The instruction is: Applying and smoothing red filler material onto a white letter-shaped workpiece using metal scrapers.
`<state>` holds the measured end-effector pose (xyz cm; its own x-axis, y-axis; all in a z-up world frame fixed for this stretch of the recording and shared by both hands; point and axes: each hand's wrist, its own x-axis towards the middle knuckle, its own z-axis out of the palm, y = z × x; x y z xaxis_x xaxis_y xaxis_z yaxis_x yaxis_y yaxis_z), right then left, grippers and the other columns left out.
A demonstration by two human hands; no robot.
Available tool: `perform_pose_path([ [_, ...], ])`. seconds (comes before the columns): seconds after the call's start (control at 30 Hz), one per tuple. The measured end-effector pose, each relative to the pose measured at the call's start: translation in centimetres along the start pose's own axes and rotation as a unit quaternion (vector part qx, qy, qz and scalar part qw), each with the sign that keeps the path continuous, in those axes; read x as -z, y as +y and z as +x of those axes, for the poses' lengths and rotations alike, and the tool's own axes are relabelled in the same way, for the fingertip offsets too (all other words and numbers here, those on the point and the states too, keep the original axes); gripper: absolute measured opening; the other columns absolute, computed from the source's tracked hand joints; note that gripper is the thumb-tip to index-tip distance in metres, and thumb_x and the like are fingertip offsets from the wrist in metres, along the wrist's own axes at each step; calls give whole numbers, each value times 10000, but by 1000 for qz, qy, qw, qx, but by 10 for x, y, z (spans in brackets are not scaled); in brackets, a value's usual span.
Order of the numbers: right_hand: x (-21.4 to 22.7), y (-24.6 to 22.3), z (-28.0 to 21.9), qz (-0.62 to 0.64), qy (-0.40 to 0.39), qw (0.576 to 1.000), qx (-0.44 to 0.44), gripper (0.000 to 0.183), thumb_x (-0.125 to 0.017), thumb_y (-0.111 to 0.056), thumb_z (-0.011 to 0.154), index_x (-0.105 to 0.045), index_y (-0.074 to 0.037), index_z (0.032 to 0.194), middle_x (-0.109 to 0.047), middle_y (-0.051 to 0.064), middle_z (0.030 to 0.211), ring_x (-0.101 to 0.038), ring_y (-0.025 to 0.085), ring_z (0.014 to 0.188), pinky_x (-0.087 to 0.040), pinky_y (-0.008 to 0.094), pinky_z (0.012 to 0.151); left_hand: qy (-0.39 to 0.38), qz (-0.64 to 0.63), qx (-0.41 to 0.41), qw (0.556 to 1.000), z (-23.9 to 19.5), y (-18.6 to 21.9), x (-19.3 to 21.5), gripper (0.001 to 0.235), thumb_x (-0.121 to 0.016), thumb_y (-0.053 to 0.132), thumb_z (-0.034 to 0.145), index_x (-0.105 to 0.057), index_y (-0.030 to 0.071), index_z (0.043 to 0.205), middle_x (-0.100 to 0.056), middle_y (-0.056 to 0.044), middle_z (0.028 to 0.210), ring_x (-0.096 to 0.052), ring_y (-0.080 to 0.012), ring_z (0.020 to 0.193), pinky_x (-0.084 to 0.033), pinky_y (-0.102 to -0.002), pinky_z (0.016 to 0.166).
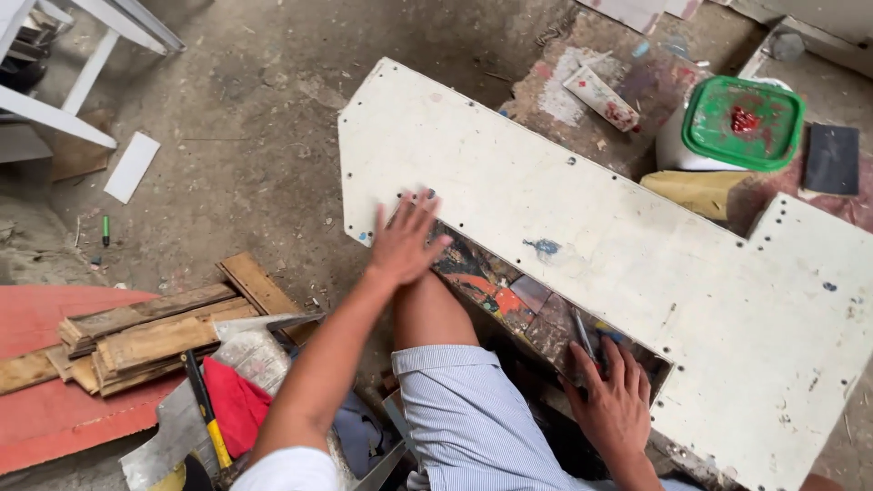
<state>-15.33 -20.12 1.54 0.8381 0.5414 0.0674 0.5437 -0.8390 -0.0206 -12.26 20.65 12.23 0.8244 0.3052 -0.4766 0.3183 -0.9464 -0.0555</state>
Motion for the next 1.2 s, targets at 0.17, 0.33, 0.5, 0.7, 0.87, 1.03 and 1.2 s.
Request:
perform_pose_path([
  [0.17,6,-3,3,-2,44,999,4,672,-608,-657,809,-507,-459,1443,-538,25,1524,-551,268,1358,-465,420,1115,49,-125,242,961,11,-95,-4,914,12,759,908,23,212,1641,96,-86,1722,110,-431,1551,37,-619,1234],
  [0.33,4,-4,1,-13,26,1000,-11,691,-582,-697,801,-483,-482,1451,-513,-3,1551,-541,254,1376,-459,417,1131,143,-185,246,941,45,-103,-18,924,-20,736,931,69,160,1648,191,-108,1688,167,-371,1547,92,-556,1224],
  [0.5,-3,-7,4,-12,28,999,-25,679,-580,-711,790,-488,-506,1431,-526,-6,1542,-539,268,1393,-450,411,1139,171,-118,-36,978,108,-34,8,851,-134,670,1010,18,129,1650,110,-98,1717,76,-323,1582,-5,-552,1267],
  [0.7,-15,-3,3,-31,6,999,-23,770,-627,-721,721,-465,-503,1442,-495,0,1546,-526,277,1384,-448,434,1116,99,-130,-90,982,194,-5,58,803,-200,599,1042,30,121,1645,104,-83,1720,77,-286,1584,43,-531,1260],
  [0.87,-16,-4,7,-22,-19,999,-32,746,-634,-730,736,-478,-497,1427,-471,15,1556,-493,285,1397,-431,458,1120,110,-104,26,988,225,-63,79,808,-111,643,1014,36,160,1645,85,-28,1723,43,-269,1593,21,-519,1269],
  [1.03,-20,-4,3,-18,-34,998,-40,750,-640,-729,733,-463,-522,1432,-446,-32,1580,-464,269,1431,-409,444,1136,92,-99,130,982,208,-127,73,781,-46,660,1002,60,237,1649,120,24,1716,88,-261,1582,16,-605,1250],
  [1.2,-22,-1,2,-57,-65,996,-27,844,-608,-776,729,-364,-531,1499,-427,-7,1590,-442,275,1443,-389,439,1161,144,-290,437,839,162,-185,46,848,-60,690,1016,21,190,1696,224,-102,1656,193,-387,1529,110,-656,1211],
])
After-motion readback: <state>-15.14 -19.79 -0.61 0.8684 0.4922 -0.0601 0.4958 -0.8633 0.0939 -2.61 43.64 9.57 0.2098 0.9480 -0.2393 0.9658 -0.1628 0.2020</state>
